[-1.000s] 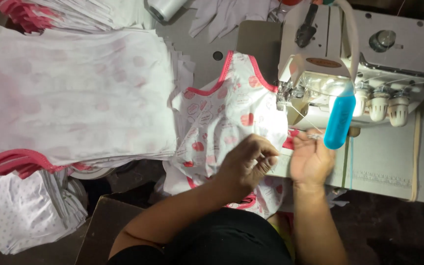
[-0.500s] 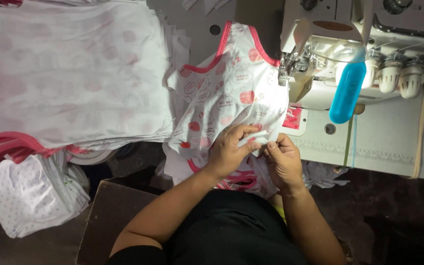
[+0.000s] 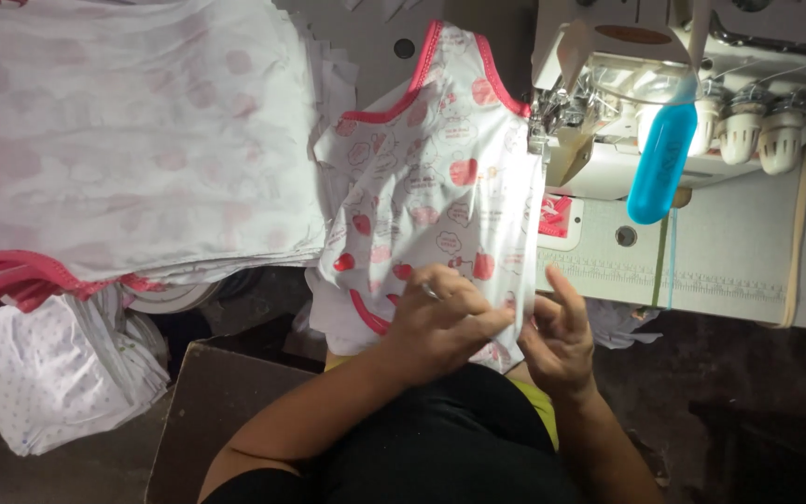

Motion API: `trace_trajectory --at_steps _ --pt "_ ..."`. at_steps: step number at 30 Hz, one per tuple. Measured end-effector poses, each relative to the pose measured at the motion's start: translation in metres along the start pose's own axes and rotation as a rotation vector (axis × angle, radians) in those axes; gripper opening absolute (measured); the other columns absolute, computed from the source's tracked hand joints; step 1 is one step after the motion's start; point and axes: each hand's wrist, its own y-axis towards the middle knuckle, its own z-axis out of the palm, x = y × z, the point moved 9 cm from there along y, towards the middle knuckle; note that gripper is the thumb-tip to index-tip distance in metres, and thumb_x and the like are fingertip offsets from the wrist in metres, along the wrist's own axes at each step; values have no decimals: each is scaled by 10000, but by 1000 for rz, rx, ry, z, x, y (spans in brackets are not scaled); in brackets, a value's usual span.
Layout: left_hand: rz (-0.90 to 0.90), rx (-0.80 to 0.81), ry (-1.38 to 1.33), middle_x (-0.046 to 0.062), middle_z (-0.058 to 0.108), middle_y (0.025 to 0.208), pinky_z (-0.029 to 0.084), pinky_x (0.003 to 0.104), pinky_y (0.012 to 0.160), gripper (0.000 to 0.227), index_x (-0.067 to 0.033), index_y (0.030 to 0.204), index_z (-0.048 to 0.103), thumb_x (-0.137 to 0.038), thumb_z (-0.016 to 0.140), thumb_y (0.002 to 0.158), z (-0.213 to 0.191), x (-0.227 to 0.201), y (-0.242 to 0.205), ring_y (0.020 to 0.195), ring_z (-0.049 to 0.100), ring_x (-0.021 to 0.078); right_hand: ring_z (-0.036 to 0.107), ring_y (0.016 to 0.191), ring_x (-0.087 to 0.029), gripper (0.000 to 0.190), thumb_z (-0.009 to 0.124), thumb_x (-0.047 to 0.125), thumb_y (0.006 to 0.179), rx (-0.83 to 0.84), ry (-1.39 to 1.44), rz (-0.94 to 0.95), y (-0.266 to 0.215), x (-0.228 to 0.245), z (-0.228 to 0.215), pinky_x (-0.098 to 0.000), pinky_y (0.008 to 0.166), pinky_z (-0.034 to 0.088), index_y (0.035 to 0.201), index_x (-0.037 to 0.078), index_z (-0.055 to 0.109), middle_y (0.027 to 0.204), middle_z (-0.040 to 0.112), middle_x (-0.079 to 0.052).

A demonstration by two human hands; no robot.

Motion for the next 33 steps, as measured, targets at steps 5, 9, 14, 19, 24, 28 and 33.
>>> trace_trajectory --at_steps 5,9,14,19,24,28,33 --pt "-41 120 -132 -52 665 981 458 387 927 214 -229 977 770 -432 716 937 14 -2 5 894 588 180 737 806 -226 402 604 184 904 129 170 50 4 -13 -5 -395 718 603 1078 -164 708 886 743 -254" --pt "-78 105 -260 -15 669 1048 395 425 988 254 -271 1008 799 -491 701 928 15 30 20 1045 550 251 727 682 -272 154 710 -65 791 95 376 94 -5 -60 -12 -421 649 612 888 -185 718 802 724 -291" --pt "-133 188 199 79 648 1375 434 551 1044 355 -102 1334 680 -173 649 987 51 127 56 1343 521 434 742 951 -246 200 701 -110 849 102 190 101 26 -80 -13 -401 762 603 1044 -149 725 940 791 -240" --pt "-203 327 123 67 629 1425 363 534 1195 334 -99 1348 664 -175 635 1024 72 183 91 1421 439 398 724 953 -183 194 707 -23 912 34 -11 119 83 -60 -10 -321 840 604 1099 -66 736 992 774 -168" --pt "-306 397 48 78 537 1507 308 560 1247 352 -78 1360 654 -87 697 1011 87 234 117 1499 232 407 774 864 -298 225 614 7 1010 -69 -20 102 115 -25 5 -388 794 705 1198 -107 661 1027 728 -222" --pt "-449 268 -7 15 469 1557 640 231 811 325 -143 1384 643 -121 620 1060 86 280 121 1323 650 251 743 837 -267 359 525 124 1008 56 -136 -127 112 -11 12 -403 929 627 1280 -87 628 854 741 -183" --pt "-547 42 202 112 566 1191 565 449 837 407 -215 1315 518 -18 588 966 31 278 76 1085 653 335 766 886 -269 556 593 248 1005 196 -57 -126 92 -29 20 -350 871 616 1476 -25 480 1006 737 -225"
